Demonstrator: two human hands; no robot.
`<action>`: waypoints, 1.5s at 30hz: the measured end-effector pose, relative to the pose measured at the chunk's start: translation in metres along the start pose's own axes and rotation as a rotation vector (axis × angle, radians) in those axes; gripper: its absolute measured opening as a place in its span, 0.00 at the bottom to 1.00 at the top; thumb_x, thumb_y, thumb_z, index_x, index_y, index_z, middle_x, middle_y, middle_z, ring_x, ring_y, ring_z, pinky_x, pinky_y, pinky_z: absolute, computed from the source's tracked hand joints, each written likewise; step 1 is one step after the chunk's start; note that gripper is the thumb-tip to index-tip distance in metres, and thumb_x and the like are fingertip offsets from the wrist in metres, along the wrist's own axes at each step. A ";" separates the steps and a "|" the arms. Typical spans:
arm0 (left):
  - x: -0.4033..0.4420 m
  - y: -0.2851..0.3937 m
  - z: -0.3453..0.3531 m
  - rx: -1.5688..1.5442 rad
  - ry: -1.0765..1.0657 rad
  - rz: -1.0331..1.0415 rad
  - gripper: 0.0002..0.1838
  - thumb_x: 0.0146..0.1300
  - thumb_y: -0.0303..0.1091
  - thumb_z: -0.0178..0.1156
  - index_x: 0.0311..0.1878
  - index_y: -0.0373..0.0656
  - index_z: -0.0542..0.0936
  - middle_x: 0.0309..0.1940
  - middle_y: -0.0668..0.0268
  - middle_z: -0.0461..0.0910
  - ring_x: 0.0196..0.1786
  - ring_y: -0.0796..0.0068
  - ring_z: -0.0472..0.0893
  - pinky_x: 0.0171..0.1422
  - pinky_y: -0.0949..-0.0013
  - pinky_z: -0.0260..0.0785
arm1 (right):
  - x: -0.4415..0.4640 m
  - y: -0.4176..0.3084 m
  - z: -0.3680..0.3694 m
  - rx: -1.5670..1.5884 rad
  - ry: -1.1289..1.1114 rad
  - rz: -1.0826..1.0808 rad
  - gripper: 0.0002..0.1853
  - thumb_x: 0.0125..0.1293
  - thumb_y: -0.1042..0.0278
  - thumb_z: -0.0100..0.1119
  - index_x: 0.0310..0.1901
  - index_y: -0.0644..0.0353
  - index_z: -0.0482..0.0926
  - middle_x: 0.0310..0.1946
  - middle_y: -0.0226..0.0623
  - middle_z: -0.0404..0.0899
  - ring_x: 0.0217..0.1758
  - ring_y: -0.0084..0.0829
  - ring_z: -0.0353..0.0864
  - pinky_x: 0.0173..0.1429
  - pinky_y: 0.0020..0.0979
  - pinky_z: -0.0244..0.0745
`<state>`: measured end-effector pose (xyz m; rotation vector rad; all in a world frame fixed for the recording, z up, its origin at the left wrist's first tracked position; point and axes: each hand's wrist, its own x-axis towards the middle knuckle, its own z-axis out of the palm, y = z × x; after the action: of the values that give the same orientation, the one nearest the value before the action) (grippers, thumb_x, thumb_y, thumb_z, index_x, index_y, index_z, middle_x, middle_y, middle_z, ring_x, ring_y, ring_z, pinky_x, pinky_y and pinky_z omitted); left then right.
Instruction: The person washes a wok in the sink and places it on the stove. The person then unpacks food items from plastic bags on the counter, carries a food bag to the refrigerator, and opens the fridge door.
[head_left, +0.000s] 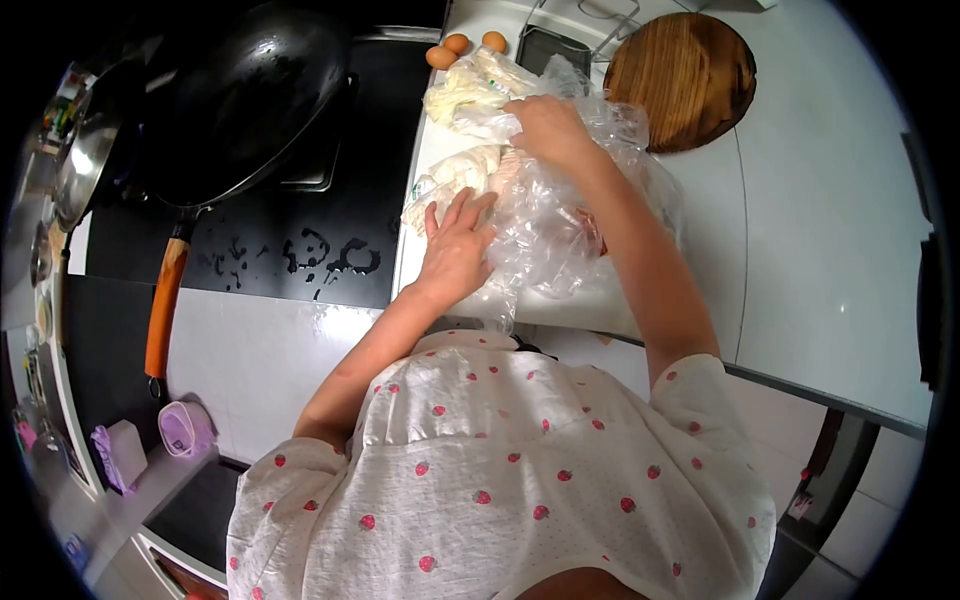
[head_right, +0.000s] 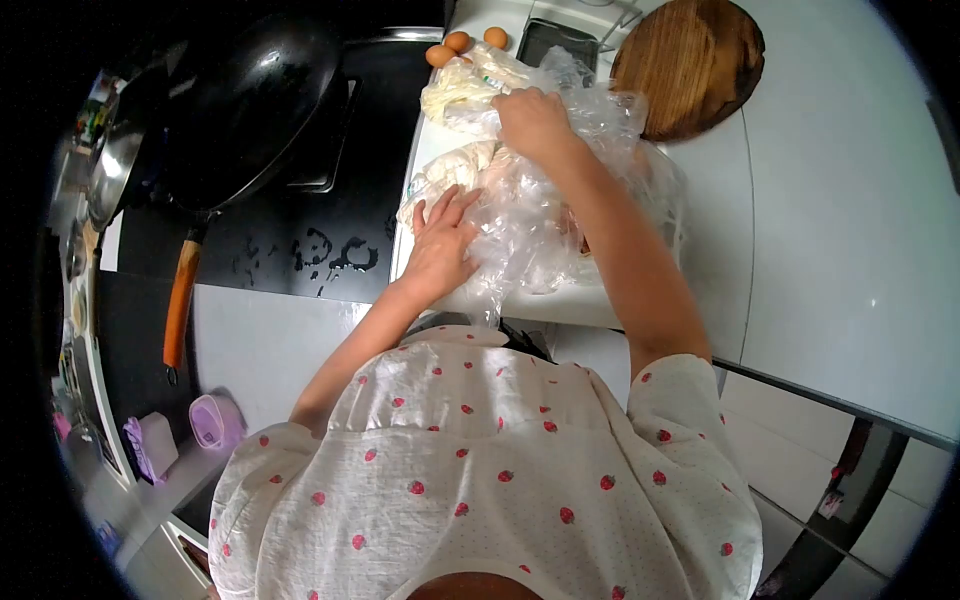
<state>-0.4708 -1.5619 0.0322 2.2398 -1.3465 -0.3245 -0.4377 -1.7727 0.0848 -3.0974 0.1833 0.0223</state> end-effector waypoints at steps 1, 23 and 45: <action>-0.003 0.002 -0.003 -0.003 0.000 -0.004 0.24 0.43 0.30 0.64 0.49 0.48 0.76 0.62 0.63 0.59 0.68 0.57 0.51 0.67 0.42 0.36 | 0.001 0.000 0.006 0.015 0.030 0.023 0.13 0.49 0.74 0.52 0.39 0.59 0.78 0.36 0.46 0.78 0.43 0.44 0.76 0.48 0.40 0.69; 0.091 -0.042 0.009 -0.804 0.506 -0.245 0.25 0.54 0.30 0.57 0.56 0.37 0.67 0.48 0.53 0.73 0.50 0.62 0.74 0.53 0.66 0.66 | -0.022 0.045 -0.031 0.781 0.119 0.249 0.07 0.55 0.73 0.55 0.36 0.63 0.75 0.29 0.30 0.76 0.33 0.19 0.71 0.39 0.23 0.67; 0.120 -0.046 0.003 -1.643 0.382 -0.553 0.12 0.65 0.42 0.49 0.40 0.43 0.71 0.34 0.67 0.77 0.34 0.79 0.75 0.41 0.74 0.68 | -0.012 0.026 -0.057 0.393 0.177 0.181 0.12 0.50 0.69 0.57 0.39 0.58 0.78 0.34 0.41 0.79 0.39 0.39 0.78 0.47 0.33 0.70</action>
<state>-0.3793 -1.6502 0.0112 1.0257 0.0301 -0.7578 -0.4524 -1.7991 0.1409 -2.6802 0.4185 -0.2518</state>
